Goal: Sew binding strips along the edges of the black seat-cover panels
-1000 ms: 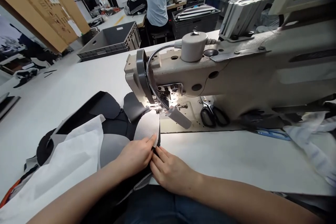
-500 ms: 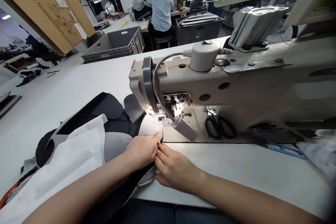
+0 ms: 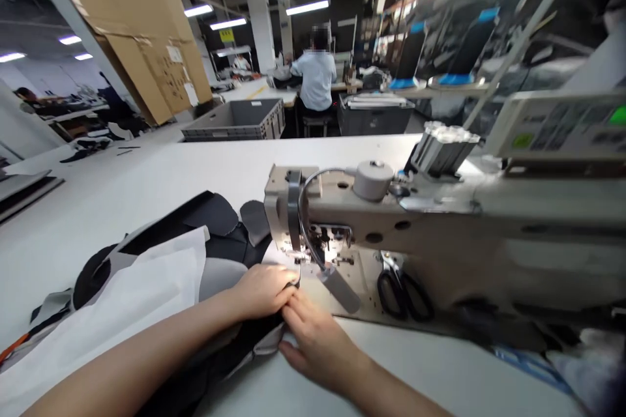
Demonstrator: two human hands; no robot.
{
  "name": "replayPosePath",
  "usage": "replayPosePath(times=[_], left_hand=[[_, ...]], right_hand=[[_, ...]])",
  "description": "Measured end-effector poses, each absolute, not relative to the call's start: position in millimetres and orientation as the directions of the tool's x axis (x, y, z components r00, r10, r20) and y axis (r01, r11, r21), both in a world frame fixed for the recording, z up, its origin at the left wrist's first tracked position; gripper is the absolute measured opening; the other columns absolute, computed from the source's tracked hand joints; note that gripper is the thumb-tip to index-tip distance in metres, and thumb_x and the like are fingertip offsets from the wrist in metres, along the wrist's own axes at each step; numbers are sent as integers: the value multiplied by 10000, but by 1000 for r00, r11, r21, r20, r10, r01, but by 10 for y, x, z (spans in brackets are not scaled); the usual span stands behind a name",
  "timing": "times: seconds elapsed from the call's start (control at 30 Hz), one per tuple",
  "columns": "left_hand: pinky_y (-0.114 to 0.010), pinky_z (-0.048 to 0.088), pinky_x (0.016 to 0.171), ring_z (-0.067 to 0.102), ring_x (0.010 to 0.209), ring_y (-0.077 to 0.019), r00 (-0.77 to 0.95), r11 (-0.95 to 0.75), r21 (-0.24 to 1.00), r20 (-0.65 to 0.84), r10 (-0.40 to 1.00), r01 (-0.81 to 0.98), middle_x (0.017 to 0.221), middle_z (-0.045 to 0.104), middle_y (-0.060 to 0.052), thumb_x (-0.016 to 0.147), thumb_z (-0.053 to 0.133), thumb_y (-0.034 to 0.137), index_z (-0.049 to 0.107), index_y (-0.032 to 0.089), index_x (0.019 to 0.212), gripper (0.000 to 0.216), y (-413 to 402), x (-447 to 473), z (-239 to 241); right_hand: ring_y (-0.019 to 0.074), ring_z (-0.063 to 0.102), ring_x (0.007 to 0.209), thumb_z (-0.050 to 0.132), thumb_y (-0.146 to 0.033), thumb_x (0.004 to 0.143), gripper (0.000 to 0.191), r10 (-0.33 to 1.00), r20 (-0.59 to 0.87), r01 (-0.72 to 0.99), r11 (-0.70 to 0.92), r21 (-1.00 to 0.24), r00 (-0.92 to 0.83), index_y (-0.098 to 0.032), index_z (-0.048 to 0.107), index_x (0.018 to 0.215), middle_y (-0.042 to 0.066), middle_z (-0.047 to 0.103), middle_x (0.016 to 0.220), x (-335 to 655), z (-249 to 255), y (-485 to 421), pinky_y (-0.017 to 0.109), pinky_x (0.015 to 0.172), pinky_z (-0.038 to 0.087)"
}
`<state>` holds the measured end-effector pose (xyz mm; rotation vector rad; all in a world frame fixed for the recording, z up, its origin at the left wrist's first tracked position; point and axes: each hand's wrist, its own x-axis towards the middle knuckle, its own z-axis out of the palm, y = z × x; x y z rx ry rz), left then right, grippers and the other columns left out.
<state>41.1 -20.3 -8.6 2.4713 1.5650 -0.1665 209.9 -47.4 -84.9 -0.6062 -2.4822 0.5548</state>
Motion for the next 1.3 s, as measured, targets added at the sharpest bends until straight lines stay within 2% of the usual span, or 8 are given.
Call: replayPosePath(times=[0.17, 0.43, 0.53, 0.63, 0.8, 0.97, 1.13, 1.3], left_hand=[[-313, 462, 826, 607, 914, -198, 196, -194, 214, 11, 981, 957, 967, 656, -87, 969, 208, 362, 657, 174, 878, 495, -109, -164, 135], [-430, 476, 756, 632, 909, -364, -22, 48, 73, -317, 948, 996, 947, 674, -226, 831, 284, 675, 706, 80, 864, 730, -154, -440, 26], [-329, 452, 607, 647, 747, -289, 62, -11, 144, -356, 933, 990, 802, 685, -137, 779, 448, 622, 687, 132, 748, 547, -336, -334, 95], [-282, 414, 590, 615, 708, -217, 195, -171, 178, -130, 972, 969, 760, 658, -56, 817, 496, 419, 636, 177, 741, 289, -619, -284, 140], [-363, 461, 747, 601, 844, -248, 349, -345, -60, 103, 931, 937, 905, 633, -93, 890, 373, 185, 620, 185, 906, 247, -803, -428, 190], [-501, 374, 1026, 399, 1279, -350, 190, -189, -26, 160, 969, 982, 1441, 390, -169, 841, 527, 278, 376, 185, 1414, 599, -817, -518, 207], [-507, 485, 918, 508, 1179, -360, 366, -371, 13, -207, 908, 929, 1354, 512, -130, 703, 620, 240, 387, 247, 1421, 755, -927, -478, 57], [-415, 484, 964, 574, 1132, -305, 312, -262, 179, -376, 872, 948, 1268, 586, -108, 653, 609, 245, 437, 211, 1393, 760, -818, -483, 263]], right_hand=[[302, 440, 1299, 564, -411, 841, 552, 410, 476, 251, 897, -363, -778, -78, 507, 1276, 177, 580, 1265, 2125, -1152, -305, 395, 1062, 430], [177, 678, 775, 184, -546, 985, 548, 102, 803, 162, 987, -7, -588, -174, 567, 862, 64, 675, 776, 1917, -1306, -179, 326, 834, 555], [166, 617, 521, 367, -466, 960, 417, 150, 696, 337, 931, 138, -702, -188, 508, 683, 23, 595, 569, 1786, -1386, -208, 264, 555, 540], [184, 556, 394, 623, -267, 793, 217, 258, 505, 445, 846, 293, -823, -182, 509, 629, 23, 580, 514, 1613, -1433, -257, 264, 392, 460], [241, 626, 502, 600, -106, 748, 128, 618, 227, 657, 720, 222, -753, -81, 631, 869, 136, 647, 646, 1206, -1268, -469, 297, 425, 492], [279, 627, 522, 553, -75, 769, 306, 532, 150, 552, 791, 265, -834, 6, 628, 1055, 174, 649, 649, 1159, -1047, -547, 393, 446, 529], [237, 669, 836, 554, -196, 833, 364, 237, 554, 404, 893, 200, -798, -72, 567, 1175, 137, 682, 893, 1596, -1260, -486, 313, 740, 582], [336, 438, 1284, 537, -192, 863, 272, 240, 823, 590, 796, 137, -516, -161, 585, 1129, 198, 514, 1321, 1736, -1517, -594, 415, 903, 527]])
